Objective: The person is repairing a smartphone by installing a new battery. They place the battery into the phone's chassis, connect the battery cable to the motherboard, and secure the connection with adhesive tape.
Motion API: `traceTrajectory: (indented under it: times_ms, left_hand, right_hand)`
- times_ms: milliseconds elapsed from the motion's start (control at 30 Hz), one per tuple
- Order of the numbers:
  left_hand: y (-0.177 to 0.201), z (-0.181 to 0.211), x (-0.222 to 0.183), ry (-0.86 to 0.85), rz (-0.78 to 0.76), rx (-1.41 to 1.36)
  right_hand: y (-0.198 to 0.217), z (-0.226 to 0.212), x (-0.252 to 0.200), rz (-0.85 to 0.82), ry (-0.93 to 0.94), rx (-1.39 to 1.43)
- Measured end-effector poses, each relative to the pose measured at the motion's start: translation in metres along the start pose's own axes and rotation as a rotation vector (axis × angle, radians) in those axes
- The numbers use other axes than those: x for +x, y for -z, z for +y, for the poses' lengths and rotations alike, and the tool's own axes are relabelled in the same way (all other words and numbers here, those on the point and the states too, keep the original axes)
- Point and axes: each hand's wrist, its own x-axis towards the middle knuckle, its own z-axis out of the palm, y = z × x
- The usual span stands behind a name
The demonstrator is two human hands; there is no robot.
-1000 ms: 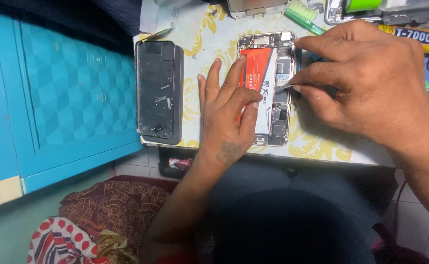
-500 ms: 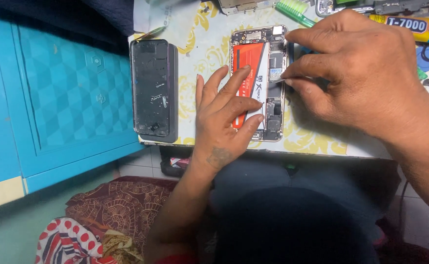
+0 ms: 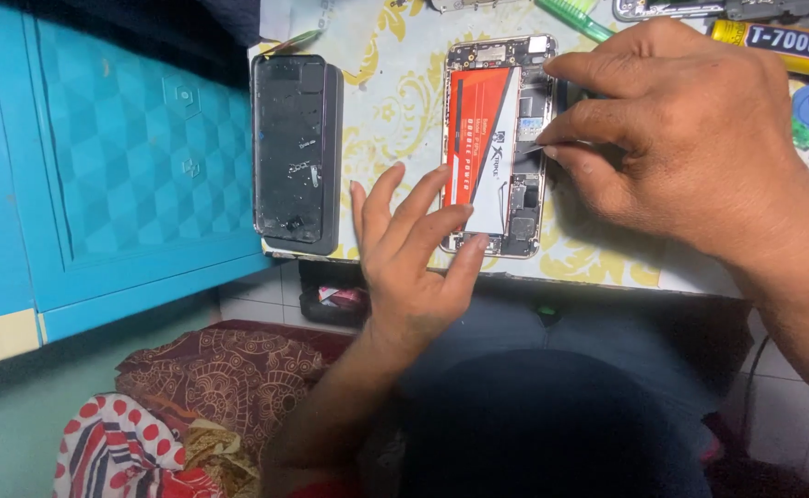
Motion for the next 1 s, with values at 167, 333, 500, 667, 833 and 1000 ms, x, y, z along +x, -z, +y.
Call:
traceTrajectory:
  times_ms: [167,333,500,667,833,1000]
  left_hand:
    - [-0.006,-0.006,-0.021,0.083,0.088,0.02]
    - [-0.004,-0.006,-0.021,0.11,0.099,0.062]
    - [-0.002,-0.005,-0.017,0.044,0.08,0.113]
    - [-0.003,-0.002,-0.014,0.021,0.056,0.176]
    - [-0.003,0.0,-0.012,0.035,-0.012,0.234]
    - [-0.004,0.002,-0.014,0.072,-0.034,0.218]
  right_hand:
    - [-0.005,-0.001,-0.003,-0.004,0.025,-0.033]
    - [-0.008,-0.005,-0.001,-0.002,0.038,0.077]
    - [-0.009,-0.007,-0.002,-0.009,0.039,0.138]
    - [-0.006,-0.01,0.0,-0.008,0.034,0.14]
    - [-0.003,-0.013,0.004,-0.029,0.038,0.104]
    - [-0.002,-0.015,0.006,-0.021,0.046,0.119]
